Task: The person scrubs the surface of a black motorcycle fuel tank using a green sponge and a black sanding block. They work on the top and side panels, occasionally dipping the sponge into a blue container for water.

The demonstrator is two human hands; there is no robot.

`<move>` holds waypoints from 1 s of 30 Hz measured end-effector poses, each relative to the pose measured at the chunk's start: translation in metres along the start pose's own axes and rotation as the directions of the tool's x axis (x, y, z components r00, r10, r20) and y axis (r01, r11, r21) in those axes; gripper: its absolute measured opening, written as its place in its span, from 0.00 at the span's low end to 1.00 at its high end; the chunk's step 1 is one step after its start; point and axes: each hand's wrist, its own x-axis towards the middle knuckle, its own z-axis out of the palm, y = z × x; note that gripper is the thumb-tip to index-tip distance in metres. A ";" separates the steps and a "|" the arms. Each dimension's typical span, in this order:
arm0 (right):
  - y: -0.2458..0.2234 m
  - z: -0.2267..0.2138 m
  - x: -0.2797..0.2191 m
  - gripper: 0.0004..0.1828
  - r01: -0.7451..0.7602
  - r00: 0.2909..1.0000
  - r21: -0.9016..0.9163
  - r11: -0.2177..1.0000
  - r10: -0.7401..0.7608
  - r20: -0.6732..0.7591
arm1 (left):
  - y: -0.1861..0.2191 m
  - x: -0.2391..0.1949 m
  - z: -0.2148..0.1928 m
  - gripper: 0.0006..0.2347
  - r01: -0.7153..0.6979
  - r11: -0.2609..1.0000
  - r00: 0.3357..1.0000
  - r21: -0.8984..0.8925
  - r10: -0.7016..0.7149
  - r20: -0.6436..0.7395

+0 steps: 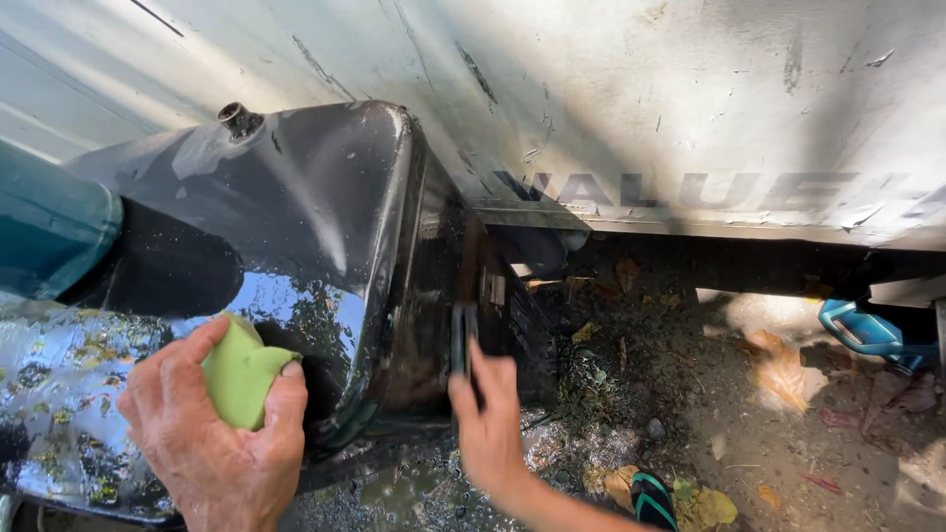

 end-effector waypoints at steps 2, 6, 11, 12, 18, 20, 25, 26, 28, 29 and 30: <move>0.001 0.005 0.020 0.35 -0.004 1.000 -0.002 1.000 0.004 -0.006 | -0.001 0.001 0.002 0.28 -0.021 1.000 1.000 0.006 0.021 -0.017; 0.042 0.016 0.167 0.32 -0.004 0.995 -0.113 0.994 -0.007 -0.100 | 0.000 0.002 -0.001 0.27 -0.094 0.995 0.994 0.017 0.095 -0.055; 0.042 0.006 0.222 0.28 -0.040 0.998 0.002 0.999 0.040 -0.049 | 0.003 0.001 -0.005 0.26 -0.017 1.000 1.000 -0.009 0.017 -0.025; 0.058 0.011 0.221 0.27 0.105 0.989 -0.066 0.992 -0.112 -0.100 | 0.002 0.001 -0.003 0.27 -0.016 1.000 1.000 -0.010 0.015 -0.016; 0.020 0.004 -0.001 0.33 -0.036 0.999 0.065 0.997 0.036 0.003 | -0.001 -0.002 0.000 0.28 -0.001 1.000 1.000 0.008 0.001 -0.026; 0.030 0.008 0.070 0.33 -0.045 0.999 0.003 0.999 0.045 -0.014 | 0.000 0.002 0.001 0.28 -0.002 1.000 1.000 0.011 0.002 -0.022; 0.025 0.000 0.199 0.31 -0.198 0.977 0.087 0.976 0.190 0.094 | -0.003 0.003 -0.002 0.26 -0.084 0.996 0.995 0.006 0.084 -0.058; 0.042 0.004 0.204 0.33 -0.200 0.980 -0.004 0.980 0.200 0.015 | -0.004 0.001 -0.001 0.27 -0.065 0.998 0.996 0.007 0.065 -0.053; 0.042 0.004 0.171 0.35 -0.210 0.977 -0.098 0.973 0.204 -0.068 | -0.004 0.000 0.001 0.28 -0.045 0.999 0.998 0.004 0.045 -0.045; 0.024 0.001 0.128 0.37 -0.198 0.980 -0.092 0.976 0.197 -0.023 | -0.003 0.000 0.002 0.29 0.001 1.000 1.000 -0.009 -0.001 -0.022; 0.007 -0.004 0.073 0.40 -0.193 0.980 -0.085 0.978 0.196 0.028 | -0.002 -0.002 0.001 0.29 0.051 0.999 0.999 -0.015 -0.051 0.007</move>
